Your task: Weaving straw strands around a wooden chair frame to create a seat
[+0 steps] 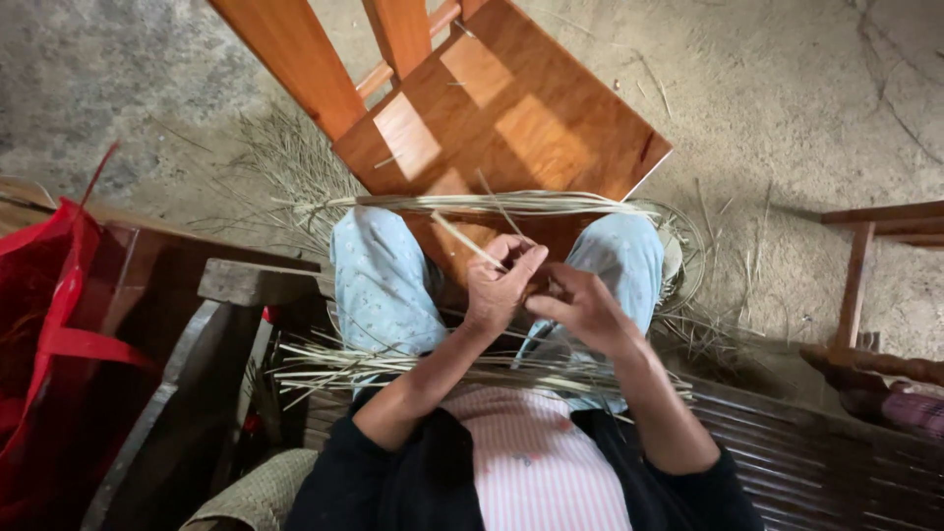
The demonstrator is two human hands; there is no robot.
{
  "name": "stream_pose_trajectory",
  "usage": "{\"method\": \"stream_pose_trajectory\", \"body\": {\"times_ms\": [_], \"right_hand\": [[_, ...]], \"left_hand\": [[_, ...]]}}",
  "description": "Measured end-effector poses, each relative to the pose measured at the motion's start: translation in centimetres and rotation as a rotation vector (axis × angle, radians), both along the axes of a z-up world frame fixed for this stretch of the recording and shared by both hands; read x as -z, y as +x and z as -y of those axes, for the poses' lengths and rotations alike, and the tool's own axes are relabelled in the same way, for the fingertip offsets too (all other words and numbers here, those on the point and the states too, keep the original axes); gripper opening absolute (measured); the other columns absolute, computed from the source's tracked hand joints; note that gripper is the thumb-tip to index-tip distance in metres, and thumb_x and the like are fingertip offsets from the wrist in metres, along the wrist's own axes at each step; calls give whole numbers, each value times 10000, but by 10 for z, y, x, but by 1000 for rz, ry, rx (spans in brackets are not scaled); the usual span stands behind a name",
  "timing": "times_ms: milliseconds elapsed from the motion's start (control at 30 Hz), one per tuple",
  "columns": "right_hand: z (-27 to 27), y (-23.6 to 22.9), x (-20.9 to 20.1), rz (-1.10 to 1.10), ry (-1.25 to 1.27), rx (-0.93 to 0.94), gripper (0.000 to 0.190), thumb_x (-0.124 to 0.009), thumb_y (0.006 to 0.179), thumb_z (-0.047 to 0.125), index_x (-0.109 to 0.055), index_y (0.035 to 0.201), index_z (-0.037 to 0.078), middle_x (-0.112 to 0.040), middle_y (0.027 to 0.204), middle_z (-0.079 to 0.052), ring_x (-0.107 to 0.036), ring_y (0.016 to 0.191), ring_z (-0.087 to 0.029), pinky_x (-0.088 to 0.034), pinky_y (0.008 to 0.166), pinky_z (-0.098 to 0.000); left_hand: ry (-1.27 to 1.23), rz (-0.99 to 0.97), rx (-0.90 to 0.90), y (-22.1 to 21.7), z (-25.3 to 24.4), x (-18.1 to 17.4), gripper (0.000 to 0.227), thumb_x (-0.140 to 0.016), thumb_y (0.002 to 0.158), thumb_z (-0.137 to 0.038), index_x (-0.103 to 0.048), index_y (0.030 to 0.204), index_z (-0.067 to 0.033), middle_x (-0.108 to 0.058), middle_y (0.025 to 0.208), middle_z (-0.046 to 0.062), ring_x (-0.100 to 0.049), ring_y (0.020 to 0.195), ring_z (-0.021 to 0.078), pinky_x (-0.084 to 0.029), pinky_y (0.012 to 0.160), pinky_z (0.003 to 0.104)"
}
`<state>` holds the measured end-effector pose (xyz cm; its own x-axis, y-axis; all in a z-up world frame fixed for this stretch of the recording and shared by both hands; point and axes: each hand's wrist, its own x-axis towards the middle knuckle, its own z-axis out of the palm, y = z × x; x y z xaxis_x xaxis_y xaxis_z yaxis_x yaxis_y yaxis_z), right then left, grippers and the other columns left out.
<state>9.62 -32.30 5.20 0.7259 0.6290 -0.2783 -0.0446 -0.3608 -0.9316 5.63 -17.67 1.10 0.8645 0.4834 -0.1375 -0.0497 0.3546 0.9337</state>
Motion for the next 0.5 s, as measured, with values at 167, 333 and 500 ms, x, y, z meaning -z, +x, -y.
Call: {"method": "stream_pose_trajectory", "body": {"times_ms": [167,333,500], "right_hand": [[2,-3,6,-81,80,93,191,-714,923,143,-799,1059,39,-578,509,-41,-515,475,-95,-469,430,-274],[46,25,-45,-55,-120,55,216,-709,951,182,-793,1076,27,-626,668,-59,-497,614,-137,-448,560,-290],[94,35,-59,23,-174,160,142,-741,909,91,-816,1001,13,-625,613,-60,-469,551,-136,-434,516,-292]], "left_hand": [[334,-116,-186,-3,-20,4,138,-779,906,-167,-727,881,-41,-696,779,126,-632,757,168,-528,717,343],[374,-118,-523,3,-87,14,107,-781,866,-201,-706,847,-127,-659,745,59,-589,718,161,-497,704,348],[520,-147,-652,-17,-145,7,176,-735,912,-191,-659,766,-128,-542,616,30,-499,600,113,-420,596,305]]}}
